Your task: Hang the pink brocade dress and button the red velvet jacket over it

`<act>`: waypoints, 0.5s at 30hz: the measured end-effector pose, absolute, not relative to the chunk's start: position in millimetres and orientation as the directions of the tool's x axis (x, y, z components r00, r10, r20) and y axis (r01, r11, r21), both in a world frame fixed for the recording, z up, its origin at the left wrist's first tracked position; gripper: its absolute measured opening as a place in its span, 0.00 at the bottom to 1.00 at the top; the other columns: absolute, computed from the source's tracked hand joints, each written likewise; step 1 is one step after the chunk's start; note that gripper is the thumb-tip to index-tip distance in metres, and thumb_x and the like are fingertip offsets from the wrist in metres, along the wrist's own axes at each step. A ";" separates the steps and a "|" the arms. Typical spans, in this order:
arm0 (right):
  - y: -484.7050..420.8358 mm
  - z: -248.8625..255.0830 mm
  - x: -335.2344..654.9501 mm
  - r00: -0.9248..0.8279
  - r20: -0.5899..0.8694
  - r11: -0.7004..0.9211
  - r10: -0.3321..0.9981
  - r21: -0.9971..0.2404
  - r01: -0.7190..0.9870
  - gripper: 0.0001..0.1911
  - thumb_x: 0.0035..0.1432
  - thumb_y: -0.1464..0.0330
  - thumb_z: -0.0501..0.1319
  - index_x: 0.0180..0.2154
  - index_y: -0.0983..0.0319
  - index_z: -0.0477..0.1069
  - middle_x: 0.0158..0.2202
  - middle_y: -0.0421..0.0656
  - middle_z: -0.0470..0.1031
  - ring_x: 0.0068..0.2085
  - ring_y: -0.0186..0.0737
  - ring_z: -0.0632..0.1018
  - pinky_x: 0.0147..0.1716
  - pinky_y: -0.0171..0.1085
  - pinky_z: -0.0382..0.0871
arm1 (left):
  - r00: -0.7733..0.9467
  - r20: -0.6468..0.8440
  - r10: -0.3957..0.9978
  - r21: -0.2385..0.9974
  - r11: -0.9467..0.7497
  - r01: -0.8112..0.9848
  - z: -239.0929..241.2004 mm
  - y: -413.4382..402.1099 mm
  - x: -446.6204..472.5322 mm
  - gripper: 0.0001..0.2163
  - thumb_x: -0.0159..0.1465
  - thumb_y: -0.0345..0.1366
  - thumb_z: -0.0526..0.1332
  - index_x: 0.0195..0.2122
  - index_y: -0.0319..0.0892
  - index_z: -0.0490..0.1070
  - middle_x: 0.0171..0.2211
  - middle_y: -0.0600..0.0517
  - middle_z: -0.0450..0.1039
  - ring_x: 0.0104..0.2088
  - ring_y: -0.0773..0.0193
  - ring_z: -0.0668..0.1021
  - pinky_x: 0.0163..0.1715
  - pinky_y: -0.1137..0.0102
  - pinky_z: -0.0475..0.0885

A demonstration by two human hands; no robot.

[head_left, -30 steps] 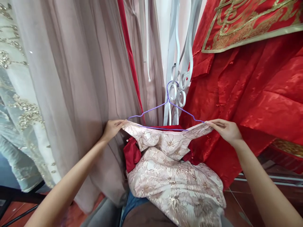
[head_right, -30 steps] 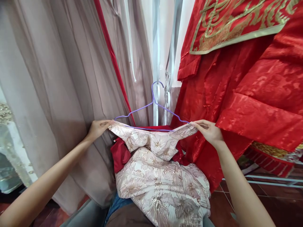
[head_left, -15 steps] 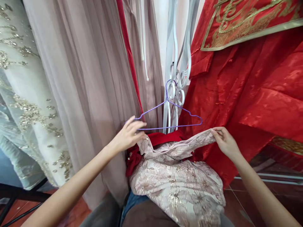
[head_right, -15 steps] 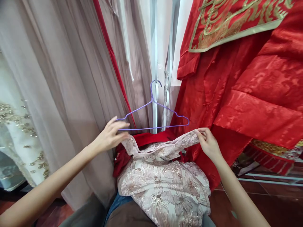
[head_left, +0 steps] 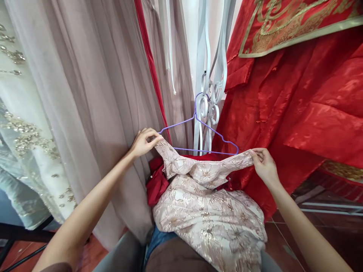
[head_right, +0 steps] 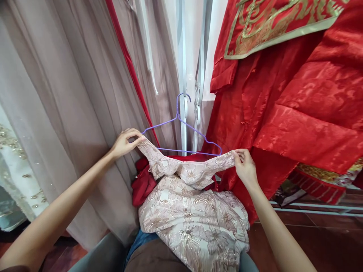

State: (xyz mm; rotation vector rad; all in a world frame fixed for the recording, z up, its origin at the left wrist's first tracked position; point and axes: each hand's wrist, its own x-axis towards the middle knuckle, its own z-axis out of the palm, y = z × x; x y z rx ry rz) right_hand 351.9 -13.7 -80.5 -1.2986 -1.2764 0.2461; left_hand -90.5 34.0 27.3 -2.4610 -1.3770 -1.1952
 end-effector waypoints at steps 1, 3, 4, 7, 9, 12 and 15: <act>-13.3 -81.6 351.8 0.383 0.545 0.337 0.746 -0.805 0.489 0.17 0.55 0.51 0.57 0.36 0.58 0.64 0.35 0.46 0.74 0.39 0.46 0.77 0.42 0.47 0.72 | 0.292 0.660 0.692 0.286 -0.590 0.755 28.6 34.0 -90.8 0.13 0.60 0.47 0.59 0.30 0.44 0.74 0.36 0.51 0.75 0.40 0.60 0.74 0.48 0.63 0.62; -12.9 -82.5 351.4 0.403 0.540 0.320 0.739 -0.808 0.495 0.18 0.55 0.51 0.57 0.35 0.58 0.64 0.35 0.46 0.74 0.39 0.46 0.77 0.43 0.47 0.72 | 0.285 0.661 0.694 0.286 -0.584 0.759 29.9 34.2 -90.2 0.12 0.60 0.47 0.59 0.30 0.44 0.74 0.35 0.52 0.75 0.40 0.59 0.74 0.48 0.63 0.61; -12.9 -81.9 351.2 0.406 0.546 0.317 0.732 -0.802 0.506 0.18 0.55 0.51 0.57 0.35 0.58 0.65 0.35 0.46 0.74 0.39 0.46 0.77 0.43 0.47 0.72 | 0.280 0.660 0.697 0.289 -0.580 0.762 30.1 34.2 -89.6 0.12 0.60 0.47 0.59 0.30 0.44 0.74 0.35 0.52 0.75 0.40 0.59 0.74 0.48 0.63 0.61; -12.8 -73.5 348.2 0.395 0.598 0.321 0.697 -0.753 0.574 0.17 0.56 0.52 0.56 0.35 0.58 0.66 0.35 0.46 0.75 0.39 0.45 0.77 0.42 0.46 0.72 | 0.275 0.651 0.707 0.296 -0.570 0.767 29.9 33.5 -87.5 0.12 0.60 0.47 0.59 0.30 0.44 0.74 0.36 0.52 0.75 0.40 0.59 0.74 0.48 0.63 0.61; -10.4 -61.7 341.7 0.366 0.633 0.330 0.682 -0.713 0.618 0.16 0.57 0.53 0.55 0.36 0.58 0.67 0.35 0.46 0.76 0.39 0.45 0.78 0.42 0.44 0.72 | 0.274 0.650 0.709 0.298 -0.570 0.766 28.4 32.5 -85.2 0.12 0.60 0.46 0.59 0.30 0.43 0.74 0.35 0.52 0.75 0.39 0.60 0.73 0.48 0.64 0.61; 0.1 -38.1 323.0 0.285 0.661 0.369 0.694 -0.667 0.647 0.14 0.58 0.55 0.55 0.36 0.58 0.68 0.36 0.45 0.77 0.40 0.45 0.78 0.42 0.43 0.72 | 0.313 0.636 0.705 0.307 -0.604 0.736 21.4 31.4 -79.3 0.13 0.60 0.47 0.59 0.30 0.43 0.74 0.34 0.51 0.75 0.37 0.61 0.73 0.45 0.65 0.63; 13.0 -17.5 303.6 0.179 0.691 0.433 0.701 -0.611 0.663 0.11 0.59 0.58 0.55 0.36 0.58 0.69 0.36 0.45 0.78 0.40 0.44 0.78 0.43 0.41 0.71 | 0.367 0.627 0.687 0.321 -0.657 0.683 10.3 31.3 -72.9 0.13 0.60 0.47 0.58 0.31 0.42 0.74 0.34 0.51 0.75 0.36 0.62 0.72 0.41 0.67 0.65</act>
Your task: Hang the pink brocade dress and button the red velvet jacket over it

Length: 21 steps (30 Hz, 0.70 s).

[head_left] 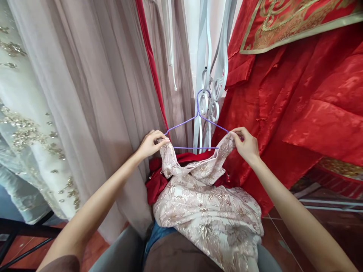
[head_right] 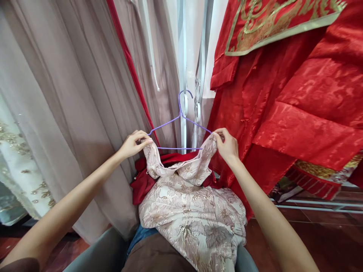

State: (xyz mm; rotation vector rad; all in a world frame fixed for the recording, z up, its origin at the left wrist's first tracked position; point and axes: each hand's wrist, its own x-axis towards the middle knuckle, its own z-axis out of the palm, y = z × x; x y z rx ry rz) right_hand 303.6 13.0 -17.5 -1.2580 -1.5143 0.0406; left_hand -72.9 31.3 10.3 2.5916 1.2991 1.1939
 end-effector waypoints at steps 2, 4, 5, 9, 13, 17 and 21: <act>17.3 -10.2 298.2 0.126 0.694 0.466 0.709 -0.594 0.656 0.11 0.59 0.59 0.55 0.35 0.58 0.70 0.35 0.44 0.78 0.39 0.44 0.78 0.43 0.40 0.70 | 0.350 0.650 0.674 0.337 -0.669 0.663 3.9 32.1 -71.0 0.12 0.60 0.46 0.58 0.31 0.42 0.73 0.35 0.51 0.74 0.38 0.62 0.73 0.43 0.67 0.65; 16.5 -8.3 300.1 0.075 0.664 0.465 0.744 -0.595 0.655 0.12 0.58 0.58 0.56 0.36 0.58 0.71 0.36 0.44 0.78 0.39 0.43 0.78 0.42 0.40 0.70 | 0.321 0.664 0.676 0.374 -0.671 0.640 -0.4 33.9 -72.3 0.11 0.60 0.45 0.58 0.31 0.42 0.72 0.38 0.50 0.74 0.41 0.61 0.73 0.47 0.65 0.65; 14.9 -8.8 302.7 0.043 0.639 0.455 0.768 -0.591 0.666 0.12 0.58 0.58 0.56 0.37 0.58 0.71 0.37 0.44 0.78 0.39 0.43 0.77 0.42 0.40 0.69 | 0.303 0.661 0.686 0.405 -0.666 0.626 -2.2 35.0 -74.3 0.11 0.60 0.45 0.58 0.31 0.42 0.72 0.40 0.49 0.74 0.44 0.60 0.73 0.48 0.65 0.65; 9.5 -13.4 310.8 -0.033 0.602 0.422 0.798 -0.518 0.744 0.13 0.59 0.58 0.54 0.37 0.58 0.72 0.37 0.44 0.77 0.39 0.44 0.76 0.41 0.40 0.68 | 0.034 0.663 0.748 0.591 -0.550 0.590 -15.5 37.4 -89.6 0.13 0.62 0.46 0.55 0.31 0.42 0.68 0.50 0.46 0.68 0.54 0.57 0.68 0.55 0.65 0.62; 14.8 -18.5 309.2 -0.018 0.635 0.432 0.773 -0.504 0.748 0.13 0.60 0.59 0.53 0.37 0.59 0.72 0.38 0.45 0.77 0.39 0.44 0.76 0.40 0.39 0.67 | -0.296 0.596 0.746 0.767 -0.421 0.485 -42.3 28.0 -108.8 0.13 0.62 0.48 0.53 0.34 0.43 0.65 0.48 0.47 0.69 0.50 0.60 0.71 0.51 0.68 0.65; 20.1 -23.2 307.2 0.010 0.663 0.438 0.749 -0.506 0.743 0.14 0.59 0.57 0.54 0.38 0.58 0.73 0.38 0.45 0.77 0.38 0.44 0.76 0.39 0.38 0.68 | -0.401 0.533 0.745 0.830 -0.370 0.417 -62.4 18.3 -118.0 0.13 0.60 0.50 0.55 0.32 0.44 0.64 0.30 0.53 0.70 0.35 0.63 0.73 0.38 0.71 0.68; 20.5 -25.4 308.4 0.034 0.684 0.440 0.729 -0.506 0.742 0.13 0.58 0.57 0.56 0.36 0.58 0.73 0.36 0.44 0.77 0.37 0.44 0.77 0.36 0.38 0.68 | -0.409 0.574 0.710 0.817 -0.464 0.342 -60.6 22.6 -116.7 0.15 0.57 0.51 0.59 0.31 0.43 0.66 0.27 0.54 0.69 0.31 0.65 0.72 0.35 0.72 0.67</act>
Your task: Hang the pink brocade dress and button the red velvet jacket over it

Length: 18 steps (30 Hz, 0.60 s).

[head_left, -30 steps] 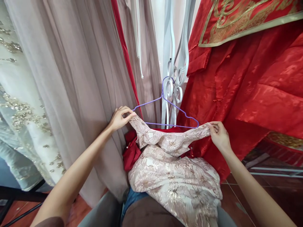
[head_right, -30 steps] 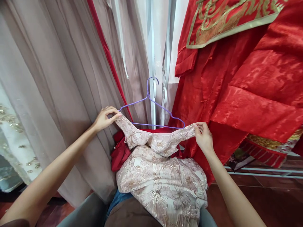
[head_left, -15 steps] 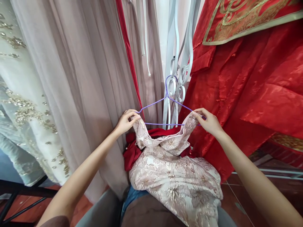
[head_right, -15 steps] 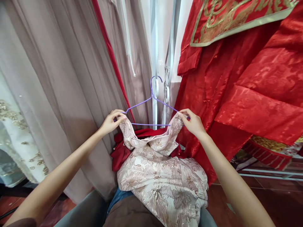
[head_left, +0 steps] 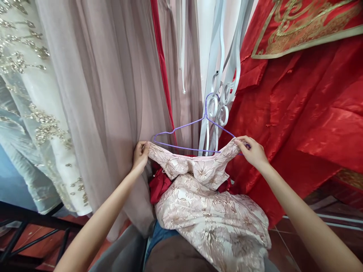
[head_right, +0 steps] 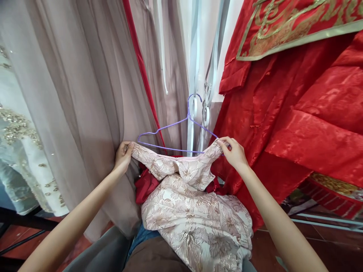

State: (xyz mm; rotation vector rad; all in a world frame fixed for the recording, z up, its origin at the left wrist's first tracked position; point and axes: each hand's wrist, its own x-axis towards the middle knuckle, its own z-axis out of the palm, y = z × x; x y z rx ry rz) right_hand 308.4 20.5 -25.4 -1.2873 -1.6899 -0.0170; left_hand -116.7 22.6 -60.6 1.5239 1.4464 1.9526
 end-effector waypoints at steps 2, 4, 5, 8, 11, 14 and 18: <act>20.8 -25.7 309.6 0.026 0.683 0.443 0.730 -0.501 0.744 0.13 0.59 0.57 0.56 0.36 0.58 0.74 0.36 0.44 0.77 0.36 0.43 0.77 0.35 0.38 0.67 | -0.377 0.588 0.716 0.808 -0.503 0.306 -54.9 26.5 -115.1 0.15 0.56 0.50 0.60 0.31 0.43 0.67 0.28 0.54 0.70 0.32 0.65 0.73 0.35 0.73 0.67; 21.4 -25.8 310.4 0.018 0.682 0.444 0.732 -0.496 0.746 0.14 0.59 0.57 0.55 0.37 0.58 0.74 0.35 0.44 0.77 0.36 0.43 0.77 0.35 0.38 0.67 | -0.347 0.605 0.717 0.796 -0.533 0.287 -49.0 29.4 -113.6 0.14 0.56 0.49 0.61 0.32 0.42 0.68 0.29 0.54 0.70 0.32 0.65 0.73 0.36 0.73 0.66; 21.6 -25.8 310.6 0.017 0.682 0.444 0.731 -0.494 0.748 0.14 0.59 0.57 0.55 0.37 0.58 0.74 0.35 0.44 0.77 0.35 0.43 0.76 0.35 0.38 0.67 | -0.333 0.613 0.717 0.790 -0.546 0.280 -46.3 30.3 -112.8 0.13 0.56 0.48 0.61 0.32 0.42 0.69 0.29 0.53 0.71 0.33 0.65 0.73 0.37 0.73 0.66; 21.8 -25.5 310.2 0.021 0.683 0.435 0.730 -0.488 0.757 0.14 0.59 0.57 0.55 0.37 0.58 0.74 0.34 0.44 0.77 0.34 0.42 0.76 0.34 0.38 0.67 | -0.302 0.623 0.722 0.782 -0.567 0.259 -39.3 32.9 -109.6 0.13 0.56 0.46 0.62 0.32 0.42 0.70 0.31 0.53 0.72 0.34 0.65 0.73 0.38 0.73 0.66; 21.5 -24.7 309.2 0.022 0.684 0.429 0.729 -0.482 0.764 0.14 0.59 0.57 0.55 0.36 0.58 0.74 0.34 0.43 0.76 0.33 0.42 0.76 0.33 0.37 0.67 | -0.308 0.613 0.728 0.790 -0.557 0.256 -33.6 36.6 -105.4 0.12 0.55 0.46 0.62 0.32 0.41 0.71 0.29 0.53 0.72 0.33 0.65 0.73 0.37 0.73 0.66; 21.2 -24.2 308.9 0.016 0.684 0.435 0.729 -0.481 0.761 0.14 0.59 0.57 0.55 0.36 0.58 0.74 0.33 0.43 0.76 0.33 0.41 0.76 0.33 0.37 0.66 | -0.316 0.604 0.731 0.797 -0.544 0.264 -30.3 39.5 -102.3 0.12 0.55 0.46 0.63 0.31 0.41 0.70 0.28 0.54 0.71 0.32 0.65 0.73 0.35 0.73 0.66; 20.6 -24.5 309.2 0.025 0.681 0.431 0.732 -0.490 0.758 0.14 0.59 0.57 0.55 0.37 0.58 0.74 0.33 0.43 0.76 0.33 0.42 0.76 0.33 0.37 0.66 | -0.334 0.610 0.719 0.792 -0.541 0.282 -35.3 36.0 -103.9 0.13 0.55 0.46 0.62 0.32 0.41 0.71 0.29 0.53 0.73 0.33 0.65 0.74 0.36 0.73 0.67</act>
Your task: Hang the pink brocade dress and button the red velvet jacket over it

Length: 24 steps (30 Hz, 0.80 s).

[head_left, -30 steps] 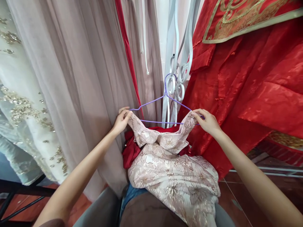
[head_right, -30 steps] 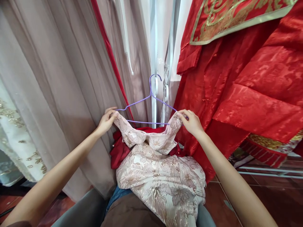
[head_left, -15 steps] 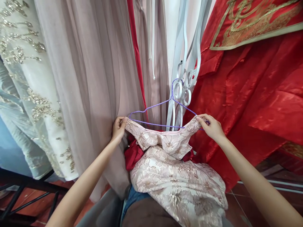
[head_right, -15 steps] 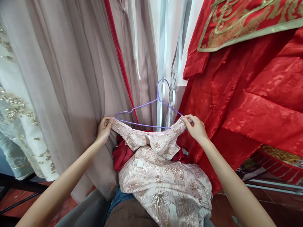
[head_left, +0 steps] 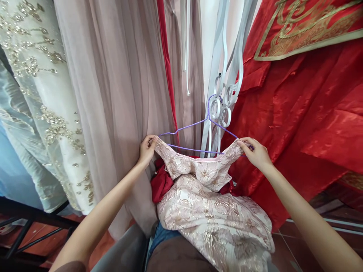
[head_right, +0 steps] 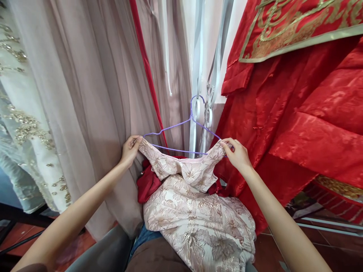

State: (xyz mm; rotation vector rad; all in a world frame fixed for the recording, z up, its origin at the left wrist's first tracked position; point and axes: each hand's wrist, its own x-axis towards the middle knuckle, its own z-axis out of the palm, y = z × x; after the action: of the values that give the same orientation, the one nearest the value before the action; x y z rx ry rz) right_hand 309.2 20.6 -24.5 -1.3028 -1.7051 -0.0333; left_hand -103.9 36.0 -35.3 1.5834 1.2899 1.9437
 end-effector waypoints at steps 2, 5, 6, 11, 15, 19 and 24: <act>20.4 -24.8 309.3 0.033 0.676 0.423 0.736 -0.497 0.758 0.14 0.59 0.57 0.55 0.37 0.58 0.74 0.34 0.44 0.77 0.33 0.42 0.76 0.33 0.37 0.66 | -0.363 0.603 0.710 0.798 -0.533 0.283 -42.7 32.1 -108.0 0.14 0.56 0.47 0.61 0.33 0.41 0.71 0.30 0.52 0.73 0.34 0.64 0.75 0.37 0.72 0.68; 20.2 -24.6 309.2 0.030 0.666 0.425 0.745 -0.508 0.749 0.14 0.59 0.57 0.55 0.37 0.58 0.74 0.35 0.43 0.77 0.35 0.42 0.76 0.35 0.38 0.67 | -0.409 0.584 0.701 0.812 -0.513 0.280 -54.9 28.4 -116.2 0.15 0.55 0.48 0.61 0.34 0.40 0.71 0.31 0.50 0.75 0.34 0.63 0.76 0.38 0.71 0.69; 20.1 -24.2 309.0 0.027 0.662 0.426 0.749 -0.513 0.745 0.13 0.59 0.57 0.55 0.37 0.58 0.74 0.35 0.43 0.77 0.35 0.43 0.77 0.36 0.38 0.67 | -0.415 0.581 0.700 0.814 -0.506 0.284 -57.6 28.3 -118.4 0.15 0.55 0.48 0.61 0.34 0.40 0.72 0.32 0.50 0.75 0.35 0.62 0.76 0.38 0.70 0.69; 18.8 -22.5 307.3 0.036 0.660 0.419 0.750 -0.517 0.747 0.12 0.58 0.58 0.56 0.36 0.57 0.74 0.35 0.43 0.77 0.36 0.43 0.77 0.36 0.38 0.67 | -0.391 0.600 0.698 0.800 -0.524 0.291 -54.5 33.6 -118.9 0.15 0.55 0.48 0.62 0.34 0.40 0.73 0.33 0.48 0.76 0.37 0.61 0.77 0.41 0.68 0.70; 19.4 -23.1 306.7 0.044 0.674 0.418 0.737 -0.507 0.754 0.13 0.58 0.58 0.56 0.36 0.57 0.74 0.35 0.44 0.77 0.35 0.43 0.77 0.36 0.38 0.67 | -0.348 0.620 0.703 0.785 -0.548 0.291 -38.8 38.3 -113.3 0.16 0.54 0.48 0.62 0.34 0.40 0.74 0.34 0.47 0.77 0.37 0.60 0.78 0.42 0.67 0.70; 20.8 -24.0 305.2 0.038 0.685 0.429 0.728 -0.497 0.754 0.13 0.58 0.57 0.56 0.35 0.58 0.74 0.34 0.44 0.77 0.34 0.43 0.76 0.35 0.39 0.67 | -0.182 0.645 0.742 0.749 -0.566 0.345 -13.4 41.4 -103.9 0.16 0.55 0.48 0.63 0.35 0.39 0.75 0.36 0.47 0.79 0.38 0.59 0.78 0.41 0.67 0.71; 19.0 -19.3 302.6 0.037 0.674 0.435 0.738 -0.517 0.737 0.14 0.58 0.56 0.56 0.35 0.58 0.74 0.34 0.44 0.77 0.34 0.42 0.76 0.35 0.39 0.68 | 0.151 0.657 0.739 0.566 -0.615 0.549 23.1 46.5 -79.2 0.13 0.57 0.46 0.62 0.34 0.41 0.77 0.37 0.48 0.79 0.38 0.58 0.78 0.41 0.67 0.70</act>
State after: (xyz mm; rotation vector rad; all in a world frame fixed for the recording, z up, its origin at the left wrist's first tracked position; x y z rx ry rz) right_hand 302.6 19.0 -19.3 -1.2931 -1.6890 0.0014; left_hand -79.2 46.5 23.1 2.2290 1.2670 1.4549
